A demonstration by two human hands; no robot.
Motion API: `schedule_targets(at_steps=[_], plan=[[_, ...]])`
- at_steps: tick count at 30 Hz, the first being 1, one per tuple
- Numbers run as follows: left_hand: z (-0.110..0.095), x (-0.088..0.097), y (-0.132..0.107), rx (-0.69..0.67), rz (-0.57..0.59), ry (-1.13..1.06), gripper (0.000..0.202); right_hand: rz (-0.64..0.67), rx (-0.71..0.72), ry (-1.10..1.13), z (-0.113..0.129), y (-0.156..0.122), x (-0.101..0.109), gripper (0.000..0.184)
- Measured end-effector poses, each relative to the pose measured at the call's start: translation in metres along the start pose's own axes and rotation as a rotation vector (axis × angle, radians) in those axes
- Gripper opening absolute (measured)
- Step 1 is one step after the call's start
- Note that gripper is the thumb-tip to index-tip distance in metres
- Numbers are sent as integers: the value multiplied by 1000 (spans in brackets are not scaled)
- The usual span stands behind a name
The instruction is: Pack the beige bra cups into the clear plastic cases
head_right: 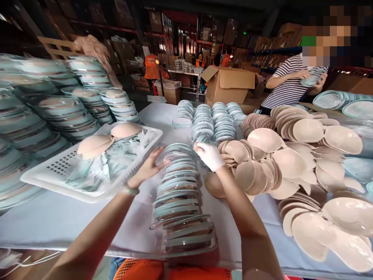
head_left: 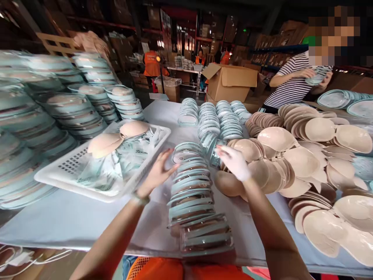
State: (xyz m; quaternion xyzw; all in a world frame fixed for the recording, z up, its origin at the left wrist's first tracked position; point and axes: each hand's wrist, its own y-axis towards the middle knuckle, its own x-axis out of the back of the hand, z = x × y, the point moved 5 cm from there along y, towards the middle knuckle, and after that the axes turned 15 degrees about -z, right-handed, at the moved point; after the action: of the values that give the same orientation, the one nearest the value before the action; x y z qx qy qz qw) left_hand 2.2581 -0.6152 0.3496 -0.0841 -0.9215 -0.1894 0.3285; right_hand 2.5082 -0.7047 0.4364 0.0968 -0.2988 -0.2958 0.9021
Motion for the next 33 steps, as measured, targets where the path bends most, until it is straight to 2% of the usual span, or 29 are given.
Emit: schedule_targets(at_steps=[1,3,4,5,6,7,9,12,15,17,19,21,23,25,27,30,33], plan=[[1,13,-27,-42,-99,-104,66,19,21,1,-11,-22,24,24],[6,33,-94,-84,-236,-320,46,130,198,28,-29,-83,66,44],[9,39,-130,-71,-299,-373,37,260,259,14,-41,-121,77,67],[11,44,-163,-73,-359,-415,32,288,285,-17,-52,-155,85,91],[10,45,-192,-88,-381,-456,27,338,380,-37,-59,-188,86,113],[7,41,-214,-76,-323,-469,27,297,408,-47,-66,-213,84,122],[-2,32,-240,-36,-247,-470,43,253,316,-57,-77,-240,67,106],[-20,21,-242,13,-175,-397,66,225,149,102,-67,-235,42,59],[-24,21,-239,162,-119,-407,72,258,-32,296,-37,-213,27,32],[-13,28,-248,408,-129,-529,76,245,-221,393,-19,-205,12,29],[5,36,-264,724,-164,-691,78,168,-277,488,-2,-205,-5,30],[21,47,-279,994,-243,-869,72,62,-83,534,20,-209,-19,39],[28,57,-285,1161,-319,-1058,59,-16,248,516,43,-222,-29,52],[23,61,-286,1288,-369,-1231,42,-92,564,408,62,-242,-38,59],[10,60,-284,1388,-411,-1388,31,-198,757,251,71,-258,-48,56],[-9,53,-284,1448,-524,-1487,35,-300,821,127,73,-269,-64,36],[-9,49,-294,1404,-585,-1425,38,-296,824,115,72,-270,-76,15]])
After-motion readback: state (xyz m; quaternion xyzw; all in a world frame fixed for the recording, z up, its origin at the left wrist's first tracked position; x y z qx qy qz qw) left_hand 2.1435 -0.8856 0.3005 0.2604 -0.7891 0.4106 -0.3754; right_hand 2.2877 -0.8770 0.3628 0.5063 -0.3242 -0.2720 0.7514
